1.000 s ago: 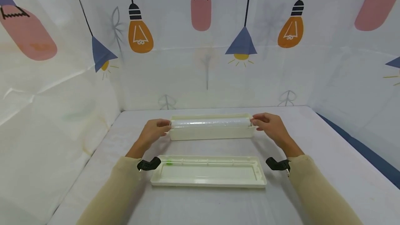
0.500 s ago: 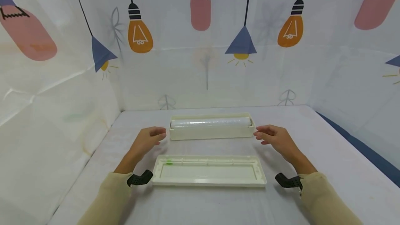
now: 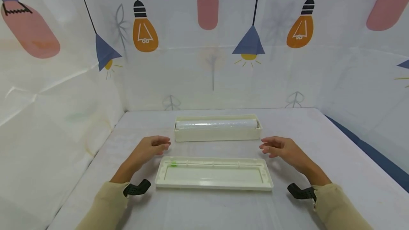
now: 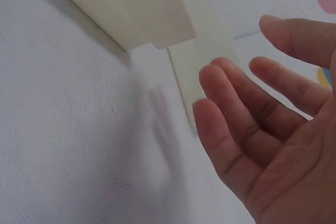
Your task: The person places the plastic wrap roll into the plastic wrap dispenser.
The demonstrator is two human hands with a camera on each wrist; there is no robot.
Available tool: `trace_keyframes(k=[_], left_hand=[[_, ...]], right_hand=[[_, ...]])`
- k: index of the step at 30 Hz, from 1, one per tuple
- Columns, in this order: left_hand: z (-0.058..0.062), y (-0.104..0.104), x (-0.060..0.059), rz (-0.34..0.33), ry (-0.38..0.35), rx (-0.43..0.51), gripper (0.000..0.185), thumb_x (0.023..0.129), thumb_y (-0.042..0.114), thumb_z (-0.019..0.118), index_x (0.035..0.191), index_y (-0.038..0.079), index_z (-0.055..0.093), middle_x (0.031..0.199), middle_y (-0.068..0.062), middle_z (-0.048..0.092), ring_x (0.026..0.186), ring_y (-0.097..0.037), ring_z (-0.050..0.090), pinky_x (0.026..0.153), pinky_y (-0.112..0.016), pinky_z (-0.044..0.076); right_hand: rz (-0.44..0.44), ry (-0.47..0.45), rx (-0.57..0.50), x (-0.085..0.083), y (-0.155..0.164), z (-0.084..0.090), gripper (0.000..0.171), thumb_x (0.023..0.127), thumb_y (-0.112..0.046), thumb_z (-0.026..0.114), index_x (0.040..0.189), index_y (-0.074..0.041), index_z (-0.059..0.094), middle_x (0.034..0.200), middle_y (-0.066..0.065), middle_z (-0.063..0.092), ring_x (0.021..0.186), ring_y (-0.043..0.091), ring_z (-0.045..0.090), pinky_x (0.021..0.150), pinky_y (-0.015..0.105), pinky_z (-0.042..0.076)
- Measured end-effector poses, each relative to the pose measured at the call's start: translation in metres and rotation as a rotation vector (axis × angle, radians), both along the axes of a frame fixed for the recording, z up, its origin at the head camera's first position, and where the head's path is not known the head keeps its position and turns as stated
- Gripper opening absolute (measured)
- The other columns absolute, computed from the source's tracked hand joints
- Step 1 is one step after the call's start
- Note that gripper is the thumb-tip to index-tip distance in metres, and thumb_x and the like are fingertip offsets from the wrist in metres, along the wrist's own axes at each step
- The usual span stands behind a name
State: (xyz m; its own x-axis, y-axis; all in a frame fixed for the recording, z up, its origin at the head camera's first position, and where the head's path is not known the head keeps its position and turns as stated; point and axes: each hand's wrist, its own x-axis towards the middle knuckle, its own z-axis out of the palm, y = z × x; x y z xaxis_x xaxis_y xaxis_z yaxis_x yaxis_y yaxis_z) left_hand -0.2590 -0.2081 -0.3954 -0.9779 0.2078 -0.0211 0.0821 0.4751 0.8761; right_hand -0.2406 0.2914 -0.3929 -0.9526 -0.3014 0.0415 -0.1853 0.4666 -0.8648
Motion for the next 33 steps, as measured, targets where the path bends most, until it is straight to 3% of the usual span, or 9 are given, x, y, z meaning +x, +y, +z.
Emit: trace_keyframes(k=[10, 16, 21, 33], left_hand=[[-0.002, -0.010, 0.010, -0.113, -0.036, 0.025, 0.046, 0.100, 0.027, 0.065, 0.137, 0.002, 0.058, 0.128, -0.012, 0.066, 0.114, -0.024, 0.063, 0.089, -0.037, 0.055], [-0.005, -0.013, 0.010, -0.156, -0.053, 0.038, 0.043, 0.099, 0.027, 0.066, 0.134, 0.003, 0.062, 0.128, -0.010, 0.066, 0.116, -0.024, 0.061, 0.091, -0.039, 0.054], [-0.009, -0.015, 0.009, -0.192, -0.068, -0.009, 0.039, 0.097, 0.030, 0.068, 0.128, 0.006, 0.067, 0.126, -0.009, 0.066, 0.110, -0.023, 0.063, 0.093, -0.041, 0.052], [-0.007, -0.017, 0.012, -0.152, -0.095, -0.100, 0.035, 0.095, 0.033, 0.070, 0.120, 0.008, 0.072, 0.119, -0.005, 0.068, 0.098, -0.020, 0.064, 0.089, -0.042, 0.051]], right_hand=[[0.125, -0.073, 0.019, 0.005, 0.009, 0.001, 0.050, 0.098, -0.023, 0.065, 0.136, 0.008, 0.054, 0.123, 0.020, 0.067, 0.094, 0.029, 0.067, 0.077, 0.037, 0.056], [0.166, -0.108, 0.059, 0.008, 0.013, -0.002, 0.044, 0.095, -0.022, 0.067, 0.130, 0.003, 0.061, 0.125, 0.017, 0.066, 0.103, 0.026, 0.064, 0.081, 0.040, 0.051], [0.156, -0.107, 0.104, 0.009, 0.012, -0.003, 0.039, 0.095, -0.025, 0.068, 0.124, 0.000, 0.065, 0.120, 0.013, 0.067, 0.098, 0.025, 0.061, 0.078, 0.039, 0.048], [0.174, -0.034, 0.157, 0.008, 0.001, -0.009, 0.024, 0.098, -0.025, 0.066, 0.111, -0.005, 0.069, 0.104, 0.006, 0.069, 0.089, 0.021, 0.060, 0.072, 0.031, 0.049]])
